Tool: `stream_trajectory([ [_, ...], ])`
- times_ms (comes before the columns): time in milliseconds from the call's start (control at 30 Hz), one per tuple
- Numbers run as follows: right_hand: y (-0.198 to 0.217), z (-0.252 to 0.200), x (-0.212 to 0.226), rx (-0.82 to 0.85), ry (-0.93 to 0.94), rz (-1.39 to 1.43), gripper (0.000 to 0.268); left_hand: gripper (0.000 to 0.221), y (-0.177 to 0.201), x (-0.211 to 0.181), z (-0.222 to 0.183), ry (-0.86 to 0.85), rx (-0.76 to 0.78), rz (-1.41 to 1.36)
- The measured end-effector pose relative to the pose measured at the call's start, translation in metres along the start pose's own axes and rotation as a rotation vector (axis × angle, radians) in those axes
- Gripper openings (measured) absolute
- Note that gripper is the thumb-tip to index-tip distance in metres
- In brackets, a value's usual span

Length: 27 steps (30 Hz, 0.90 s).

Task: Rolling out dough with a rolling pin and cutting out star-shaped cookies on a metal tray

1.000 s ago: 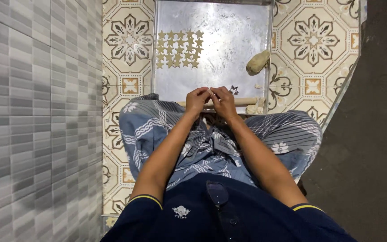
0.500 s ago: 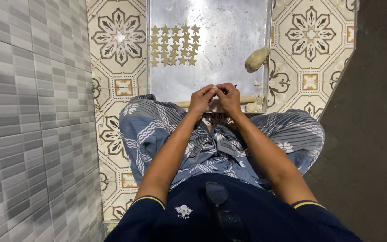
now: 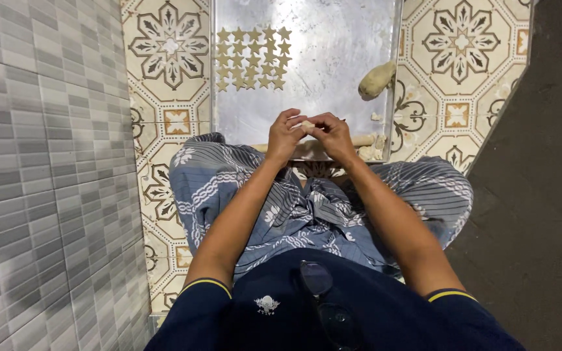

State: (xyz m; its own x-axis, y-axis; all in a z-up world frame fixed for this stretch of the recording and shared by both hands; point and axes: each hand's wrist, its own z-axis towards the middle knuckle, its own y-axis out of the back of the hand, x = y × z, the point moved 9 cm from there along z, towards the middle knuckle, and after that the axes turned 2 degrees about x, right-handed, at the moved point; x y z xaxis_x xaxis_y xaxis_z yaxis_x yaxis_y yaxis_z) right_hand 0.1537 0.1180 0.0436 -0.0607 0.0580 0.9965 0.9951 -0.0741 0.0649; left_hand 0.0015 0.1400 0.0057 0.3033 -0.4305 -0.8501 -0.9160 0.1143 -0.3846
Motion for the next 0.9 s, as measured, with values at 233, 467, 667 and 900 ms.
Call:
stream_trajectory([
  [233,0.002,-0.011,-0.004,-0.121,0.074,-0.027,0.014,0.045,0.012,0.043,0.002,0.132,-0.124,-0.043],
  [467,-0.002,-0.016,-0.010,-0.058,0.045,-0.067,0.023,0.025,0.016,0.035,-0.001,0.076,-0.060,-0.004],
  [667,-0.003,-0.018,0.013,-0.029,0.197,-0.185,0.013,0.035,0.013,0.048,0.000,0.112,-0.051,-0.128],
  [900,-0.020,-0.030,0.044,0.006,0.509,-0.476,0.014,0.040,0.007,0.037,-0.002,0.190,-0.068,-0.312],
])
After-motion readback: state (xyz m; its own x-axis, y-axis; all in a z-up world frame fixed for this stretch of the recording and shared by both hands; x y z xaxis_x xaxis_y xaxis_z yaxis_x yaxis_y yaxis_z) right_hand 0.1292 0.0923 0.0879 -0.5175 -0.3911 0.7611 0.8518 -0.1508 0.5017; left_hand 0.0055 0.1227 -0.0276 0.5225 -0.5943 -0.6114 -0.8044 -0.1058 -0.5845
